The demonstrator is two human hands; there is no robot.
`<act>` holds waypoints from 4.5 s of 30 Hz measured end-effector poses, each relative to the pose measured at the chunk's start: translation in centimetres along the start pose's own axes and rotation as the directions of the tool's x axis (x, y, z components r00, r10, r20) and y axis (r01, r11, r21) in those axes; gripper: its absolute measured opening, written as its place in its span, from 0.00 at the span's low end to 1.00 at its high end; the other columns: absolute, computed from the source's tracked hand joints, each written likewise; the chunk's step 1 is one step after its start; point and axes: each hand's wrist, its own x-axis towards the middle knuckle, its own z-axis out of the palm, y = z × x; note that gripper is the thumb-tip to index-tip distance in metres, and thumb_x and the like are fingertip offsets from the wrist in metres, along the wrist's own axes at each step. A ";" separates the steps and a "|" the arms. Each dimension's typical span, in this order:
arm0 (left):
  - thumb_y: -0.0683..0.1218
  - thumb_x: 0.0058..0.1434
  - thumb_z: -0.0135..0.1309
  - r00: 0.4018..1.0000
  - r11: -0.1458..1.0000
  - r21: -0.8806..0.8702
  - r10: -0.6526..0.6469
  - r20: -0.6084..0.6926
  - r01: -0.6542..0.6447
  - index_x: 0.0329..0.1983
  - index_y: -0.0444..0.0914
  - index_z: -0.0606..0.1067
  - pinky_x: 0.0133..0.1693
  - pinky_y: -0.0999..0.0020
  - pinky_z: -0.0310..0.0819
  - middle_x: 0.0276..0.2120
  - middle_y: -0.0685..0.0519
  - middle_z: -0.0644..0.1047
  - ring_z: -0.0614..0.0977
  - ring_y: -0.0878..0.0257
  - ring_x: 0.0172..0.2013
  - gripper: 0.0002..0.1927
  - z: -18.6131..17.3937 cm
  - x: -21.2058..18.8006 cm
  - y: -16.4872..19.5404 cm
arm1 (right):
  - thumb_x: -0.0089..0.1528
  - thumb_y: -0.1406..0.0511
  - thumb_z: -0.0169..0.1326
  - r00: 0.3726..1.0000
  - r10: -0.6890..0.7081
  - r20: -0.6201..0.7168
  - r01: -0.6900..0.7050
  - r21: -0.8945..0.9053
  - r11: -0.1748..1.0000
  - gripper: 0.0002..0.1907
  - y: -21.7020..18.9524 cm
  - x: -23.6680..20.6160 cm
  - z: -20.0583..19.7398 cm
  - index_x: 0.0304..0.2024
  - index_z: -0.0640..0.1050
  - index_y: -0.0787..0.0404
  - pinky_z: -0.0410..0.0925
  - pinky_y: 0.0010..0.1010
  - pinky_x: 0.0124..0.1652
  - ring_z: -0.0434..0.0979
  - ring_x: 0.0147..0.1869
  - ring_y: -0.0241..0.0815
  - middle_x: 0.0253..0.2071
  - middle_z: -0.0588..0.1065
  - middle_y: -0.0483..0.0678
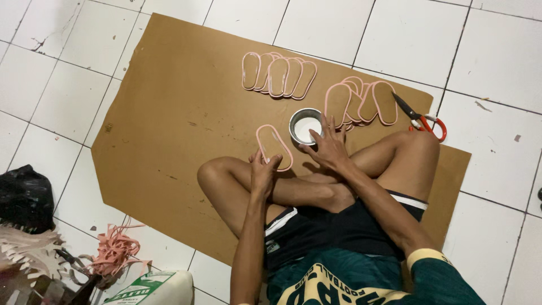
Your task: The person sits cross-legged on the floor and applies a white paste from a small metal bowl onto pink-edged sandal insoles, spreading it over the insole surface with their fingers. They finish each insole and set it with a stack of completed insoles, then pick up the next one.
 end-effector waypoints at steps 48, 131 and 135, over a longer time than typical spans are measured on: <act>0.38 0.64 0.59 0.995 0.989 -0.138 0.068 0.071 -0.057 0.51 0.29 0.74 0.29 0.80 0.68 0.32 0.57 0.78 0.76 0.73 0.28 0.13 4.6 -3.0 7.0 | 0.69 0.34 0.30 0.925 -0.254 -0.283 0.380 0.663 0.645 0.39 -3.0 -8.5 -4.8 0.70 0.69 0.47 0.53 0.54 0.74 0.50 0.84 0.66 0.82 0.44 0.60; 0.39 0.67 0.59 0.991 0.996 -0.089 0.037 0.130 -0.025 0.49 0.31 0.72 0.28 0.80 0.70 0.32 0.53 0.79 0.77 0.72 0.29 0.11 3.4 -2.1 8.1 | 0.68 0.63 0.46 0.923 -0.332 -0.196 0.380 0.606 0.699 0.24 -3.0 -7.1 -5.2 0.67 0.73 0.52 0.73 0.38 0.48 0.77 0.49 0.48 0.51 0.71 0.54; 0.39 0.67 0.58 0.994 0.992 -0.087 0.093 0.053 -0.089 0.49 0.31 0.72 0.33 0.81 0.74 0.35 0.53 0.80 0.79 0.73 0.32 0.10 2.9 -1.1 7.3 | 0.67 0.64 0.45 0.876 -0.401 -0.269 0.483 0.486 0.729 0.26 -3.8 -9.2 -3.4 0.68 0.74 0.50 0.72 0.39 0.52 0.76 0.52 0.50 0.51 0.73 0.53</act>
